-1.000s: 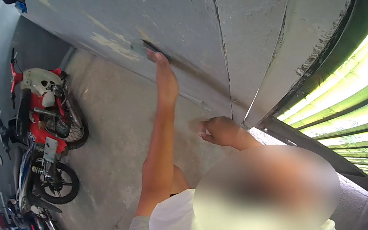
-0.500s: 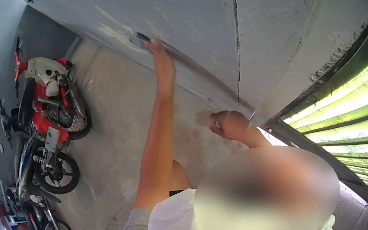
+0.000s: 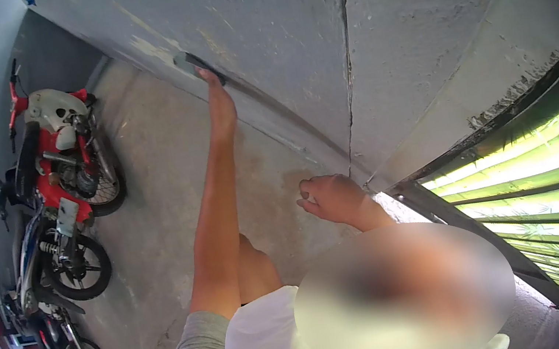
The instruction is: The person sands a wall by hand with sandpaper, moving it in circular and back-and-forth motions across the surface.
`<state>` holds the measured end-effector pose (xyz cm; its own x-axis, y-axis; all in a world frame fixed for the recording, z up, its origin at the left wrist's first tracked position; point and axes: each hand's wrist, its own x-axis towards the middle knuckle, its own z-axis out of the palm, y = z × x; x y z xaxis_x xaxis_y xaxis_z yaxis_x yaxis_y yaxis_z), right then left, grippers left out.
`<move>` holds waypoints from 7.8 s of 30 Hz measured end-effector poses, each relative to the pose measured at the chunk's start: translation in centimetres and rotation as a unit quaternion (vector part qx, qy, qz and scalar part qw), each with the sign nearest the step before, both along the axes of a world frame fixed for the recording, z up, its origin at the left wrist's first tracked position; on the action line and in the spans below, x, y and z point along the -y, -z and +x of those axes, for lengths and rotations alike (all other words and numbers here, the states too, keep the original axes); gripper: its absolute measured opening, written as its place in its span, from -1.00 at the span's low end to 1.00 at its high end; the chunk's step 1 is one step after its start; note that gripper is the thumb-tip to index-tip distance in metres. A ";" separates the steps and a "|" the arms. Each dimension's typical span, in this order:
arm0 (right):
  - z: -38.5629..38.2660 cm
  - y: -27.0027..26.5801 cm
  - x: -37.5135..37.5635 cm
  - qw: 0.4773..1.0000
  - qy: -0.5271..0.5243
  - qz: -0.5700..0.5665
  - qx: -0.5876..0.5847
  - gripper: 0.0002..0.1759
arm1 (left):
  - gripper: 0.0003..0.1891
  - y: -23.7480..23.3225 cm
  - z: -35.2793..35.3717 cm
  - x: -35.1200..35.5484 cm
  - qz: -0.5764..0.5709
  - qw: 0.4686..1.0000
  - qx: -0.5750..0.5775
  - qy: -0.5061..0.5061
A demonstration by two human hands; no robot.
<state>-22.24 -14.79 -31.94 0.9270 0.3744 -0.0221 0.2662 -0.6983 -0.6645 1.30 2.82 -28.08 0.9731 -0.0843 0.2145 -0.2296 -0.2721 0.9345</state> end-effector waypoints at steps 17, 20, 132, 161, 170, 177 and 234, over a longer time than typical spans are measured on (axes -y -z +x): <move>0.5 1.2 -0.6 0.992 0.068 0.012 0.102 -0.56 | -0.09 3.1 -9.5 5.8 0.006 0.994 0.088 0.070; 0.6 -0.6 -1.1 0.992 0.098 0.027 0.074 -0.56 | -0.09 2.8 -9.1 5.6 0.003 0.994 0.086 0.068; -0.1 3.0 -4.5 0.993 -0.063 -0.096 -0.039 -0.49 | -0.11 -0.8 -10.4 4.4 0.098 0.978 0.163 0.087; 0.7 -0.4 -4.3 0.983 0.137 0.084 0.092 -0.64 | -0.19 0.1 -9.0 4.4 -0.043 0.994 0.035 0.095; 1.0 0.4 -3.9 0.985 0.117 0.096 0.083 -0.62 | -0.12 -1.0 -10.4 4.5 -0.001 0.992 0.023 0.124; 1.0 -0.4 -4.8 0.982 0.119 0.116 0.089 -0.62 | -0.10 -1.1 -9.8 3.5 0.016 0.992 0.033 0.117; 1.4 0.4 -4.8 0.994 0.080 0.074 0.012 -0.69 | -0.08 -1.4 -4.9 1.6 0.066 0.994 0.066 0.060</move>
